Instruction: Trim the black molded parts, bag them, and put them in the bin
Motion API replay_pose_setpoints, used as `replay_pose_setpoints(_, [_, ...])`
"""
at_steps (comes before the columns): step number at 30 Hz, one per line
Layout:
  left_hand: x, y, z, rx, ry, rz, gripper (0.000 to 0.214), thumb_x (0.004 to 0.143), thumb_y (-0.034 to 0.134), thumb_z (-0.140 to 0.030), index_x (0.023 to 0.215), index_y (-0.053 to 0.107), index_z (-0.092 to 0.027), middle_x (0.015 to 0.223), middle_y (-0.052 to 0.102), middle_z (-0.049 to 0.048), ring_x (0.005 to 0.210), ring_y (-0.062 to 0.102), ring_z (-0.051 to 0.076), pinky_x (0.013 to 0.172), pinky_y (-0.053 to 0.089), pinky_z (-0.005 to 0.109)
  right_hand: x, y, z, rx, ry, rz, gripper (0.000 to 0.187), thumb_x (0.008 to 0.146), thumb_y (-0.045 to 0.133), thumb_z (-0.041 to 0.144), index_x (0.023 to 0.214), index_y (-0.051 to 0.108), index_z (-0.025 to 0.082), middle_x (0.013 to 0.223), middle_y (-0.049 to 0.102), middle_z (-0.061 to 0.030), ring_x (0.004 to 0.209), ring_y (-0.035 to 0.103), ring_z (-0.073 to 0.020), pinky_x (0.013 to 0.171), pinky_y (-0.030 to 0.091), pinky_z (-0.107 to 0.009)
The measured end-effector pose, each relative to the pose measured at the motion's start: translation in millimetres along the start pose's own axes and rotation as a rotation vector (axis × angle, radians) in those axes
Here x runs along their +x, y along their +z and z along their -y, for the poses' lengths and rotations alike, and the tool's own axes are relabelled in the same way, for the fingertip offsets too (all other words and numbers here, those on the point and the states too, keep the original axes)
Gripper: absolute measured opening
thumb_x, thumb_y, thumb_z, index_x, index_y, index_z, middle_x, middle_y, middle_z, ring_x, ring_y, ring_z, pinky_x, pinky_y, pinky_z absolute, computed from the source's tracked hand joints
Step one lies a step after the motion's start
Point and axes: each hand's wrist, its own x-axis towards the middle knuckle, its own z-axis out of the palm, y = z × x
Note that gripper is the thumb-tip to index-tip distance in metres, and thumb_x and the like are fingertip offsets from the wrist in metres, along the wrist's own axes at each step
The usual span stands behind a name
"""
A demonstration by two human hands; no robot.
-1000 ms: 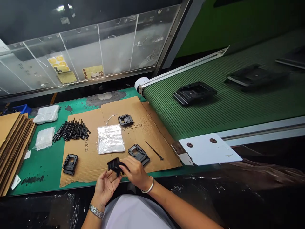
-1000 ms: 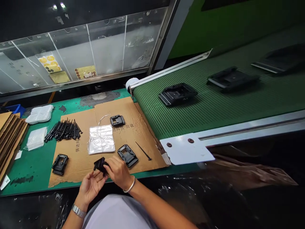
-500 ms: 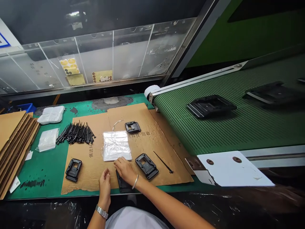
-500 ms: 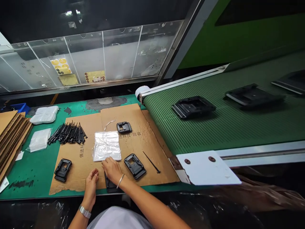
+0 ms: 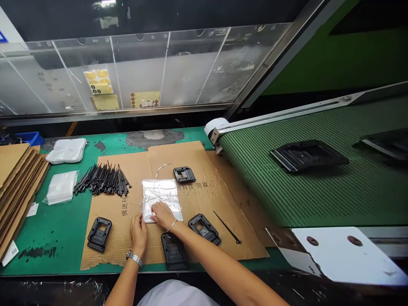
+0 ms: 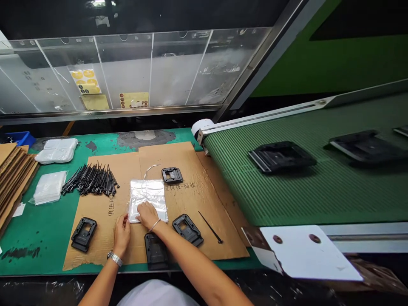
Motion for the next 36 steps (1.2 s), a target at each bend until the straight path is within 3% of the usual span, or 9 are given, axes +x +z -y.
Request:
replay_pose_setpoints(8, [-0.9,1.6,11.0,0.117,0.11,0.09,0.026,0.077,0.044,-0.02,0.099,0.056,-0.016,0.087,0.053,0.0084,0.08,0.054,0.02,0.074,0.047,0.039,5.2,-1.2,-4.5,0.047,0.063,0.002,0.013,0.085,0.045,0.02,0.087,0.057,0.014,0.084,0.059,-0.0062,0.083,0.049,-0.0171,0.072,0.032,-0.027])
replay_pose_setpoints(13, [3.4,-0.7,14.5,0.146,0.15,0.13,0.023,0.078,0.042,-0.019,0.096,0.056,-0.017,0.083,0.052,0.0064,0.073,0.054,0.018,0.07,0.048,0.036,4.1,-3.2,-2.0,0.093,0.036,0.008,0.024,0.076,0.06,0.031,0.094,0.056,0.016,0.095,0.056,-0.0075,0.091,0.046,-0.0204,0.076,0.031,-0.029])
replay_pose_setpoints(17, [4.8,-2.5,12.7,0.171,0.175,0.155,0.026,0.08,0.041,-0.02,0.102,0.054,-0.016,0.085,0.052,0.007,0.073,0.054,0.017,0.07,0.048,0.034,8.3,-3.0,-3.5,0.159,0.074,0.022,0.01,0.079,0.055,0.024,0.084,0.061,0.017,0.087,0.058,-0.0058,0.088,0.048,-0.0189,0.074,0.031,-0.028])
replay_pose_setpoints(27, [14.7,-1.8,1.2,0.328,0.346,0.193,0.041,0.079,0.046,-0.026,0.119,0.046,-0.016,0.121,0.048,0.0142,0.113,0.04,0.026,0.095,0.031,0.047,11.5,-6.8,-17.2,0.493,0.17,0.002,0.014,0.078,0.049,0.014,0.071,0.061,0.016,0.071,0.061,-0.0012,0.074,0.051,-0.0144,0.069,0.033,-0.023])
replay_pose_setpoints(31, [15.6,7.1,-0.8,0.517,0.487,0.344,0.046,0.079,0.047,-0.027,0.124,0.042,-0.02,0.133,0.04,0.0113,0.125,0.027,0.029,0.096,0.03,0.047,13.3,-12.8,-20.5,0.673,0.27,-0.058,0.018,0.08,0.039,0.015,0.069,0.053,0.016,0.064,0.058,-0.0008,0.066,0.051,-0.0135,0.065,0.035,-0.024])
replay_pose_setpoints(36, [14.9,19.2,-0.4,0.611,0.457,0.339,0.045,0.08,0.045,-0.028,0.124,0.042,-0.024,0.134,0.04,0.0094,0.122,0.031,0.031,0.092,0.032,0.05,26.3,-31.1,-14.5,0.987,0.304,-0.047,0.022,0.082,0.034,0.028,0.063,0.04,0.019,0.052,0.047,0.004,0.051,0.046,-0.0104,0.058,0.038,-0.023])
